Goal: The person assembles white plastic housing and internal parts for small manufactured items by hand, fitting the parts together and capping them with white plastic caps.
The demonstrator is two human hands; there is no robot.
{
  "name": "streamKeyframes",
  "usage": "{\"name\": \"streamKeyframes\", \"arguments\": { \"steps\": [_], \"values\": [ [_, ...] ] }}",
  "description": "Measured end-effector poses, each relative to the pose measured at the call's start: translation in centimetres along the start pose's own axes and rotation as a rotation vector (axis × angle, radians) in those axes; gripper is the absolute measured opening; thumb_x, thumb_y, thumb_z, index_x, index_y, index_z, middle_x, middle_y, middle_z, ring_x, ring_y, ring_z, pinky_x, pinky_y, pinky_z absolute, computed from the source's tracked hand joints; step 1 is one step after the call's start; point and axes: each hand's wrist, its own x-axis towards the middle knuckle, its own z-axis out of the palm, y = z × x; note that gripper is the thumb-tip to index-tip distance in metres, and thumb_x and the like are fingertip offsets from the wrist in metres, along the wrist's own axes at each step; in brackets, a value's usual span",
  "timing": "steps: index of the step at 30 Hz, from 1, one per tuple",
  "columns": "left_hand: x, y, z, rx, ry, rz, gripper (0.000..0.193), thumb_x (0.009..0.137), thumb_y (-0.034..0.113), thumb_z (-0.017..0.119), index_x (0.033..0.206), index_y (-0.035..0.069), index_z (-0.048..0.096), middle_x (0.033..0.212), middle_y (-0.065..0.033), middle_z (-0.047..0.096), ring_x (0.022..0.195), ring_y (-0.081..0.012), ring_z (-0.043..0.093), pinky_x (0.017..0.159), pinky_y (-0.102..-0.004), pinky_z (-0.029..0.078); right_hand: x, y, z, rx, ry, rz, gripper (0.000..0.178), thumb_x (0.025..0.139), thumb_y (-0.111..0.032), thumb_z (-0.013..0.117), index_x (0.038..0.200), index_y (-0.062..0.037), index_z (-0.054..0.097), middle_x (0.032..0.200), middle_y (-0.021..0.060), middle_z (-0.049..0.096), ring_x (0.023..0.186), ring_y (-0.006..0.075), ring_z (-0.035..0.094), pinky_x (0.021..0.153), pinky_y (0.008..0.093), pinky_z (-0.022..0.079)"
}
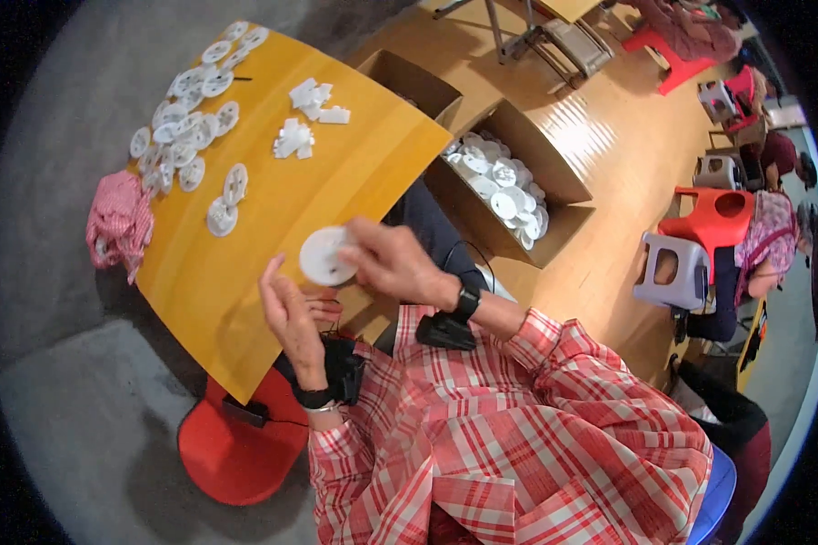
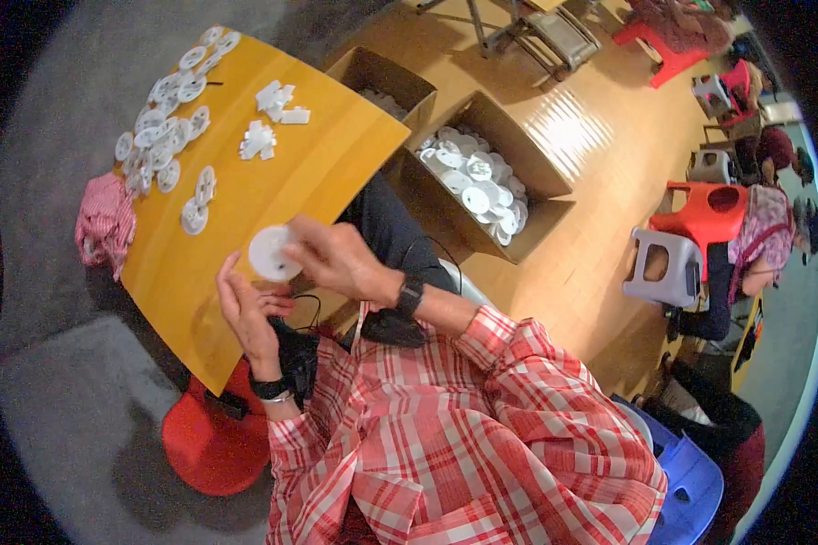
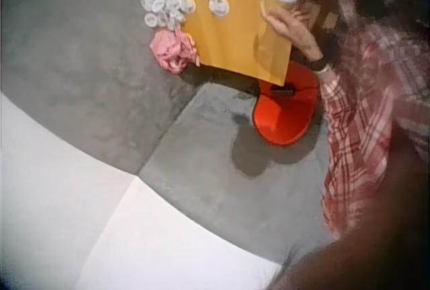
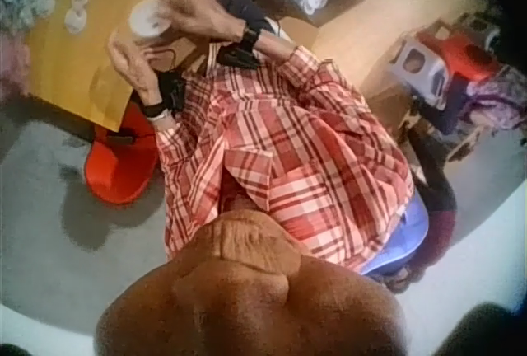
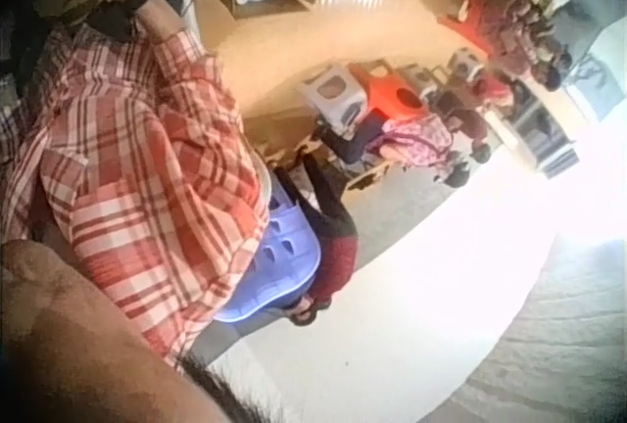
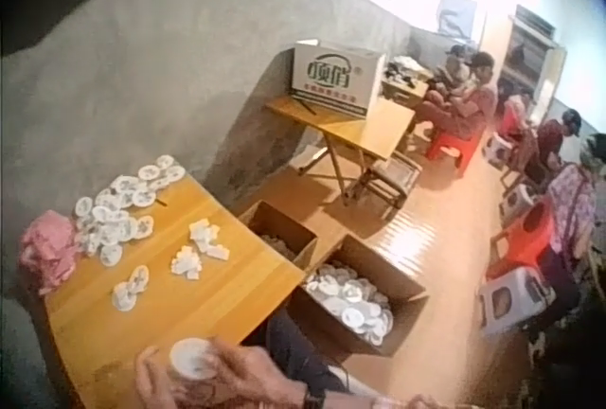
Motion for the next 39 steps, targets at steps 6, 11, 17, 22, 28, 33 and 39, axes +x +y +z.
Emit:
{"name": "streamKeyframes", "arguments": {
  "steps": [6, 11, 17, 22, 28, 33, 39],
  "values": [
    [2.4, -0.4, -3.9, 0.162, 0.102, 0.052, 0.035, 0.094, 0.027, 0.046, 0.119, 0.004, 0.043, 0.065, -0.0117, 0.060, 0.047, -0.0144, 0.056, 0.044, -0.0218, 0.045, -1.0, 5.0, -11.6, 0.318, 0.596, 0.347, 0.018, 0.091, -0.026, 0.052, 0.088, -0.0076, 0.052, 0.065, -0.0008, 0.054, 0.053, 0.0047, 0.045, 0.046, 0.0185, 0.034],
    [5.8, -1.5, -8.0, 0.292, 0.226, 0.238, 0.029, 0.089, 0.025, 0.057, 0.107, 0.002, 0.053, 0.089, -0.0112, 0.061, 0.071, -0.0141, 0.058, 0.061, -0.0230, 0.047, -9.1, 22.5, -21.9, -0.057, 0.639, 0.609, 0.018, 0.087, -0.019, 0.053, 0.083, -0.0013, 0.052, 0.065, 0.0076, 0.061, 0.049, 0.0122, 0.054, 0.042, 0.0256, 0.041],
    [10.0, -1.4, -10.0, 0.716, 0.375, 0.436, 0.044, 0.080, 0.026, 0.067, 0.111, 0.001, 0.050, 0.104, -0.0172, 0.057, 0.094, -0.0270, 0.056, 0.082, -0.0368, 0.044, -13.1, 25.6, -22.8, -0.116, 0.379, 0.880, 0.023, 0.083, -0.023, 0.054, 0.067, -0.0065, 0.053, 0.053, 0.0045, 0.056, 0.037, 0.0095, 0.044, 0.035, 0.0234, 0.035],
    [12.4, -0.1, -9.1, 1.061, 0.346, 0.569, 0.058, 0.075, 0.027, 0.071, 0.119, 0.000, 0.044, 0.114, -0.0200, 0.053, 0.107, -0.0340, 0.049, 0.092, -0.0422, 0.036, -12.2, 23.3, -22.7, -0.506, 0.388, 0.932, 0.050, 0.082, -0.042, 0.058, 0.088, 0.0067, 0.054, 0.078, 0.0215, 0.060, 0.071, 0.0297, 0.057, 0.061, 0.0372, 0.044],
    [15.9, -0.8, -10.0, 1.172, 0.216, 0.631, 0.059, 0.072, 0.024, 0.072, 0.120, 0.002, 0.044, 0.115, -0.0174, 0.054, 0.107, -0.0348, 0.048, 0.092, -0.0425, 0.035, -3.6, 13.5, -20.6, -0.924, 0.447, 0.285, 0.034, 0.088, -0.033, 0.055, 0.103, -0.0024, 0.057, 0.097, 0.0202, 0.063, 0.089, 0.0354, 0.061, 0.072, 0.0400, 0.048],
    [15.0, -1.7, -11.4, 1.126, 0.142, 0.585, 0.052, 0.072, 0.019, 0.071, 0.116, 0.003, 0.049, 0.111, -0.0173, 0.056, 0.107, -0.0339, 0.048, 0.092, -0.0421, 0.036, 5.3, 4.1, -13.5, -0.842, 0.448, -0.038, 0.014, 0.088, -0.016, 0.055, 0.099, -0.0077, 0.059, 0.091, 0.0163, 0.063, 0.083, 0.0308, 0.062, 0.069, 0.0358, 0.049],
    [9.7, -1.6, -11.4, 0.689, 0.210, 0.275, 0.043, 0.076, 0.017, 0.069, 0.113, 0.002, 0.052, 0.102, -0.0125, 0.060, 0.091, -0.0243, 0.056, 0.080, -0.0344, 0.043, 13.2, 2.0, -4.9, -0.724, 0.002, -0.412, 0.012, 0.083, -0.016, 0.057, 0.089, -0.0067, 0.062, 0.084, 0.0130, 0.061, 0.081, 0.0310, 0.059, 0.070, 0.0381, 0.048]
  ]
}}
